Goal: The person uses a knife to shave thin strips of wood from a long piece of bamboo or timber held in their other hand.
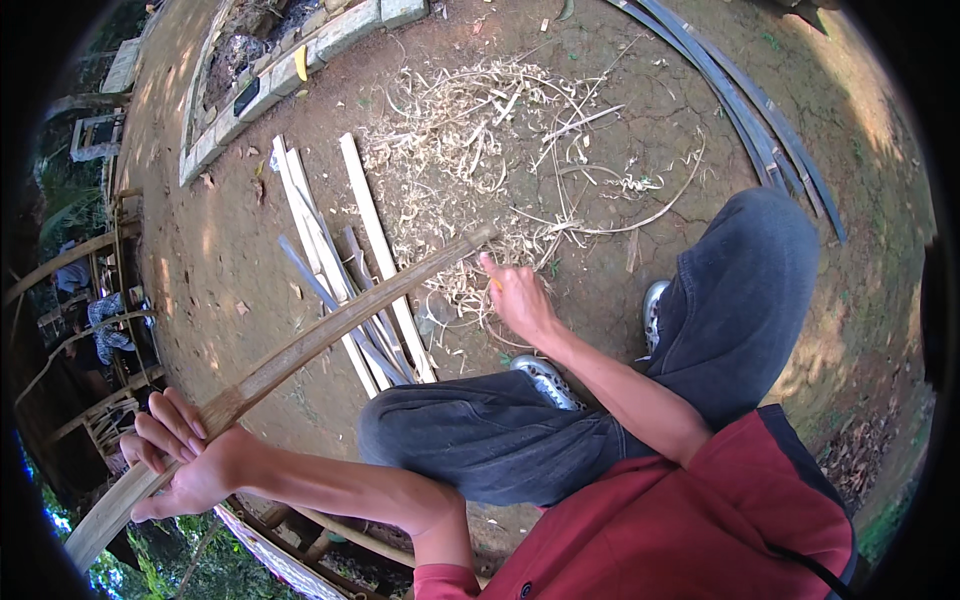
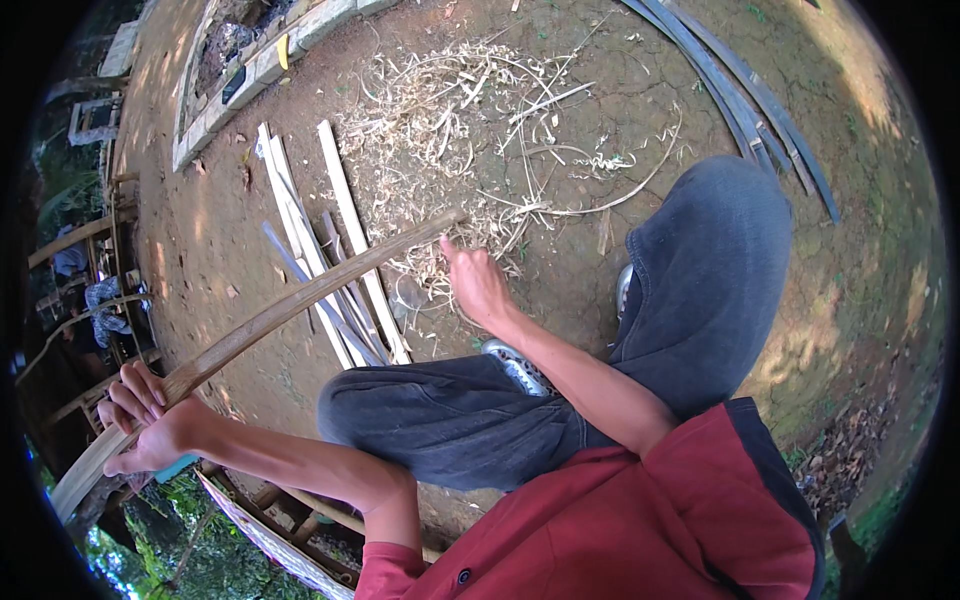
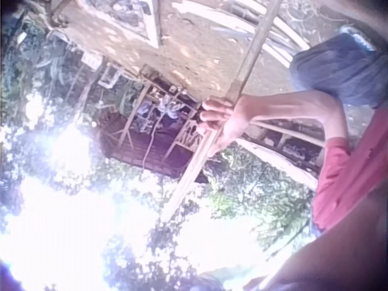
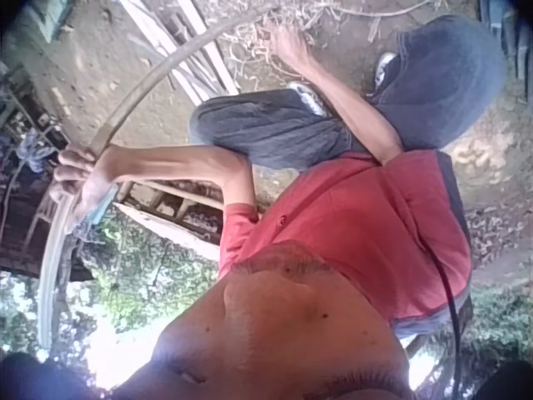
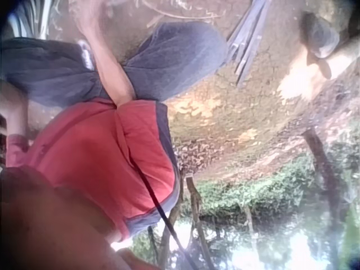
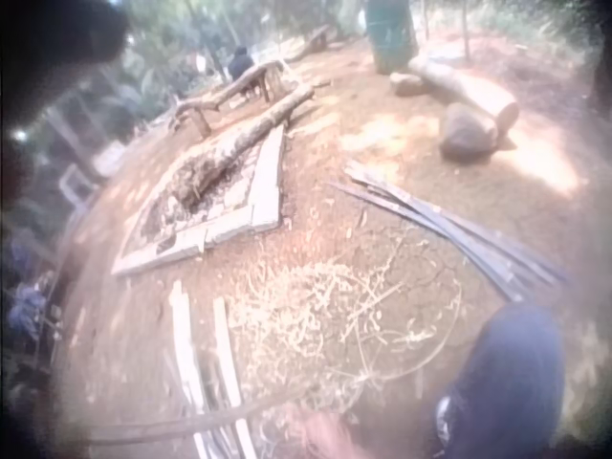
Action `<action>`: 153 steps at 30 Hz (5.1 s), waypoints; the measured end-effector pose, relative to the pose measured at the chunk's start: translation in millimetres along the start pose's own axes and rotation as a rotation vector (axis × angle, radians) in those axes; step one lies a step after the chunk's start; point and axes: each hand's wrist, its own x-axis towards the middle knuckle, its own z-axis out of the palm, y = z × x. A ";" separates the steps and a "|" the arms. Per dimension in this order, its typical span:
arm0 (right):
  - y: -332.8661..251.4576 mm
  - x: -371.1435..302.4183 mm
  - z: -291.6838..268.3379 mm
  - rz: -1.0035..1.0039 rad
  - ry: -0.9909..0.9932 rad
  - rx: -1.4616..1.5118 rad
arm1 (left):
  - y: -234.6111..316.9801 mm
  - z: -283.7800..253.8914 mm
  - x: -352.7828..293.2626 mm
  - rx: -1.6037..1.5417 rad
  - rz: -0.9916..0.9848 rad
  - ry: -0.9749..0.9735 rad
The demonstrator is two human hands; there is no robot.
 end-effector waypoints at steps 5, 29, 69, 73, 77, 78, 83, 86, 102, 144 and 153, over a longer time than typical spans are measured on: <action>12.4 6.0 -0.3 0.051 -0.021 0.157 | 0.8 7.4 -3.0 0.014 0.016 -0.025; 19.2 0.7 30.2 -0.316 0.337 -0.142 | 2.9 35.2 -14.4 0.270 0.130 0.175; -116.5 -55.1 -366.5 -0.222 0.343 0.294 | -5.9 0.9 93.0 0.169 -0.214 -0.313; -134.9 -58.0 -370.3 -0.275 0.325 0.314 | -16.6 3.3 96.8 0.237 -0.206 -0.320; -160.1 -58.0 -363.2 -0.324 0.256 0.290 | -23.9 7.2 99.9 0.239 -0.208 -0.412; -164.0 -56.5 -361.0 -0.342 0.229 0.296 | -25.7 9.4 98.4 0.251 -0.197 -0.423; -187.8 -46.7 -348.2 -0.422 0.145 0.273 | -38.2 8.6 95.1 0.332 -0.227 -0.463; -198.7 -39.4 -343.1 -0.481 0.108 0.189 | -45.5 11.3 90.4 0.332 -0.235 -0.417; -190.3 13.0 -261.9 -0.959 -0.343 -0.764 | -34.4 4.1 95.7 0.357 -0.299 -0.489; -199.6 99.2 -182.3 -1.112 -0.291 -0.631 | -51.4 20.2 84.6 0.086 -0.392 -0.321; -206.0 78.6 -208.8 -1.016 -0.422 -0.726 | -15.7 -24.4 101.6 0.365 0.086 -0.055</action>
